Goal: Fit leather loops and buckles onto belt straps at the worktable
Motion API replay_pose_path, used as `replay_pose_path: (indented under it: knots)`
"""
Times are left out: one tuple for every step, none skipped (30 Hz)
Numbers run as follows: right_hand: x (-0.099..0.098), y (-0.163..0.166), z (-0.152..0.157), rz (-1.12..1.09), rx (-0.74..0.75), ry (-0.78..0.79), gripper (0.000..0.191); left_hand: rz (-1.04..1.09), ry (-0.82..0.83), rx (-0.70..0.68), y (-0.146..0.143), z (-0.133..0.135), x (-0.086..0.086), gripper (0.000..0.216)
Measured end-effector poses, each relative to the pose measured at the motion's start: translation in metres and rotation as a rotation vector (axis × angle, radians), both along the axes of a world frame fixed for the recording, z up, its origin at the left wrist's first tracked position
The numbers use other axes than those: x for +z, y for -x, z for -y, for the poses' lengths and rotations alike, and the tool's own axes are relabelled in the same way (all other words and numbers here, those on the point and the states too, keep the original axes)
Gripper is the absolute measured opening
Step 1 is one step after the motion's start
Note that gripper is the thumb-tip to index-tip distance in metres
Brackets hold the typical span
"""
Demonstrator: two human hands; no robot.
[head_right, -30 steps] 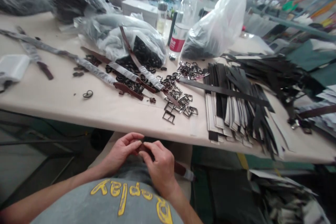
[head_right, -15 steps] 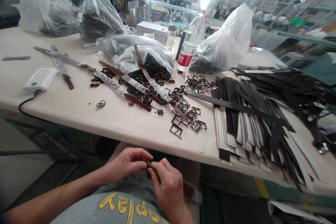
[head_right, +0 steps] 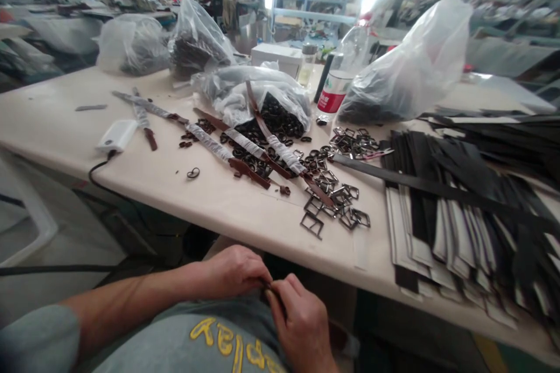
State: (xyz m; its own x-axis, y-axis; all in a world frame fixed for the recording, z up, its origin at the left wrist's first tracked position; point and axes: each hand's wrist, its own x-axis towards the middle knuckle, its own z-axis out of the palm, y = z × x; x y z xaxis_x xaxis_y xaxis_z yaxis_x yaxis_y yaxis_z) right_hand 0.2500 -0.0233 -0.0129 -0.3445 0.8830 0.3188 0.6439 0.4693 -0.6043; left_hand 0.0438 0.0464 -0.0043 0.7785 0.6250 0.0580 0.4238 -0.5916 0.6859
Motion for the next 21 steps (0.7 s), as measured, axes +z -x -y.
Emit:
replay_pose_path:
  knots:
    - [0.003,-0.001,-0.001,-0.009,-0.017,0.008,0.018,-0.005,0.011,-0.011,0.0,-0.006,0.005,0.014]
    - [0.005,-0.002,-0.002,-0.028,-0.038,0.018,0.018,-0.002,0.016,-0.016,0.001,-0.014,0.01,0.017]
    - [0.008,-0.004,-0.003,-0.054,-0.065,0.028,0.017,0.007,0.007,-0.006,0.001,-0.024,0.016,0.018]
    - [0.01,-0.007,-0.003,-0.078,-0.092,0.037,0.017,0.021,-0.021,0.028,0.001,-0.035,0.021,0.016]
    - [0.011,-0.009,-0.004,-0.1,-0.116,0.041,0.016,0.042,-0.073,0.091,0.0,-0.048,0.025,0.013]
    - [0.011,-0.011,-0.004,-0.117,-0.136,0.039,0.015,0.059,-0.137,0.163,-0.001,-0.06,0.029,0.012]
    - [0.012,-0.012,-0.003,-0.129,-0.152,0.035,0.014,0.068,-0.212,0.232,-0.003,-0.073,0.031,0.012]
    - [0.011,-0.013,-0.003,-0.135,-0.164,0.029,0.014,0.06,-0.286,0.28,-0.006,-0.086,0.032,0.014]
    - [0.011,-0.014,-0.002,-0.139,-0.174,0.024,0.014,0.033,-0.353,0.299,-0.01,-0.098,0.032,0.016]
    - [0.01,-0.014,-0.001,-0.143,-0.182,0.024,0.014,-0.011,-0.409,0.298,-0.014,-0.109,0.03,0.018]
    - [0.009,-0.014,0.0,-0.149,-0.189,0.031,0.014,-0.064,-0.446,0.287,-0.018,-0.118,0.029,0.019]
    - [0.009,-0.014,0.001,-0.154,-0.194,0.043,0.014,-0.116,-0.462,0.279,-0.021,-0.127,0.027,0.019]
    - [0.008,-0.014,0.001,-0.161,-0.198,0.055,0.014,-0.16,-0.462,0.283,-0.025,-0.134,0.025,0.018]
    - [0.008,-0.015,0.002,-0.167,-0.202,0.065,0.014,-0.189,-0.452,0.297,-0.028,-0.139,0.023,0.017]
    - [0.007,-0.015,0.002,-0.17,-0.208,0.071,0.014,-0.204,-0.438,0.315,-0.03,-0.144,0.022,0.015]
    - [0.008,-0.016,0.001,-0.172,-0.216,0.07,0.014,-0.208,-0.425,0.333,-0.031,-0.147,0.022,0.013]
    - [0.008,-0.016,0.001,-0.173,-0.224,0.065,0.014,-0.206,-0.415,0.348,-0.032,-0.149,0.022,0.011]
    - [0.009,-0.017,0.0,-0.176,-0.234,0.055,0.014,-0.202,-0.409,0.364,-0.031,-0.151,0.022,0.01]
    - [0.01,-0.018,-0.002,-0.18,-0.245,0.044,0.013,-0.196,-0.404,0.38,-0.031,-0.152,0.022,0.008]
    - [0.011,-0.018,-0.004,-0.187,-0.255,0.034,0.013,-0.19,-0.398,0.397,-0.03,-0.153,0.022,0.005]
    - [0.012,-0.019,-0.006,-0.196,-0.265,0.028,0.013,-0.188,-0.396,0.415,-0.028,-0.153,0.023,0.004]
